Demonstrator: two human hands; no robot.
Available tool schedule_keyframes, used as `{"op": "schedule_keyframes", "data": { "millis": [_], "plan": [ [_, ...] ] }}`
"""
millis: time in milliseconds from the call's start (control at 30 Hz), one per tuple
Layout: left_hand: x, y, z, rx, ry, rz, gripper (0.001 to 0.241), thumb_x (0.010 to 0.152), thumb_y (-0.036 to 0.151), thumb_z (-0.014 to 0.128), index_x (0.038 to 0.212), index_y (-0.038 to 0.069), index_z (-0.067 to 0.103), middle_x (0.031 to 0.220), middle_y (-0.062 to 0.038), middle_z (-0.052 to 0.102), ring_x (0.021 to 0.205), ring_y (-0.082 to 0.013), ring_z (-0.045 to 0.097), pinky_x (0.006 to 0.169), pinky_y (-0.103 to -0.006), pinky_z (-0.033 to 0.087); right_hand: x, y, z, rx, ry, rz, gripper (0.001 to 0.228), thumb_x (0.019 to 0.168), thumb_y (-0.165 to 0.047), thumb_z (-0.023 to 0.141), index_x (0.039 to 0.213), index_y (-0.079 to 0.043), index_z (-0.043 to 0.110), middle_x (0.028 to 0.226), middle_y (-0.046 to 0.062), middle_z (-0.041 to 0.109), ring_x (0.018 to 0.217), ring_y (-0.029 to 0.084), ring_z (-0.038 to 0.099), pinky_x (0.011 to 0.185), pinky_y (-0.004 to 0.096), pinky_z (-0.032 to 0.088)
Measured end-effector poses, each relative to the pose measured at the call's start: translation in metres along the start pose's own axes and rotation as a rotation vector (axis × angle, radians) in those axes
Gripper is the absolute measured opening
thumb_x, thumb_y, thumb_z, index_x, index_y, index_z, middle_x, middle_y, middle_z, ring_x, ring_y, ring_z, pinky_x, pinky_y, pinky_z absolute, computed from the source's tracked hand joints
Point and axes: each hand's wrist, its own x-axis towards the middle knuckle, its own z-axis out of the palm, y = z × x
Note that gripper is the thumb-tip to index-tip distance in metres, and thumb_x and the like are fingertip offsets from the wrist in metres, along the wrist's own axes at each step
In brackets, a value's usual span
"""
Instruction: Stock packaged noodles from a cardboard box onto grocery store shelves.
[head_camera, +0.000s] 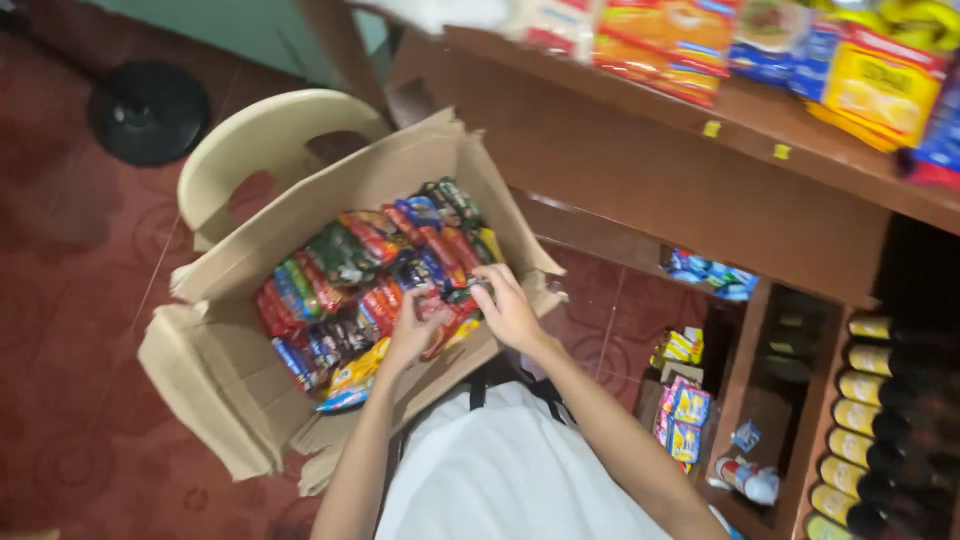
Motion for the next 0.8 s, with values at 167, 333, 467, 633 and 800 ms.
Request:
{"op": "schedule_keyframes", "data": {
  "millis": [167,333,467,633,800],
  "plan": [
    [-0.021,-0.052,-0.016,0.121,0.047,-0.148,0.05,0.087,0.012,0.075,0.13,0.004,0.05,0.111,-0.01,0.065,0.093,-0.0186,0.065,0.081,-0.0313,0.055,-0.006,0.031,0.038,-0.169,-0.339,0.045,0.034,0.101,-0.026,0.06,0.125,-0.003,0.061,0.116,0.02,0.062,0.11,0.038,0.063,0.095,0.043,0.05],
    [-0.042,-0.091,-0.027,0.354,0.137,-0.072,0.052,0.083,0.015,0.08,0.126,0.0,0.055,0.117,-0.019,0.065,0.108,-0.0315,0.064,0.095,-0.0398,0.053,-0.022,0.073,0.067,-0.326,-0.632,0.062,0.047,0.097,-0.035,0.065,0.129,0.0,0.06,0.126,0.026,0.062,0.121,0.043,0.059,0.104,0.047,0.046],
    [-0.055,-0.096,-0.029,0.467,0.177,-0.09,0.062,0.079,0.016,0.082,0.131,-0.002,0.054,0.126,-0.025,0.06,0.12,-0.0398,0.059,0.103,-0.045,0.047,-0.018,0.05,0.074,-0.527,-0.867,0.229,0.056,0.096,-0.04,0.062,0.137,-0.002,0.056,0.136,0.026,0.057,0.123,0.043,0.057,0.104,0.049,0.046],
    [-0.064,-0.058,-0.029,0.408,0.19,-0.153,0.063,0.079,0.017,0.081,0.133,0.0,0.054,0.128,-0.023,0.06,0.122,-0.0384,0.059,0.105,-0.0436,0.048,-0.02,0.059,0.089,-0.633,-1.033,0.264,0.057,0.094,-0.044,0.062,0.137,-0.005,0.058,0.138,0.023,0.058,0.127,0.04,0.057,0.106,0.047,0.046],
    [-0.056,-0.064,-0.03,0.371,0.236,-0.153,0.059,0.08,0.018,0.08,0.131,0.003,0.056,0.129,-0.023,0.059,0.125,-0.0396,0.056,0.107,-0.0446,0.045,0.001,0.08,0.108,-0.622,-1.083,0.193,0.061,0.093,-0.045,0.069,0.135,-0.001,0.057,0.138,0.026,0.055,0.128,0.041,0.053,0.106,0.047,0.044]
  ]
}}
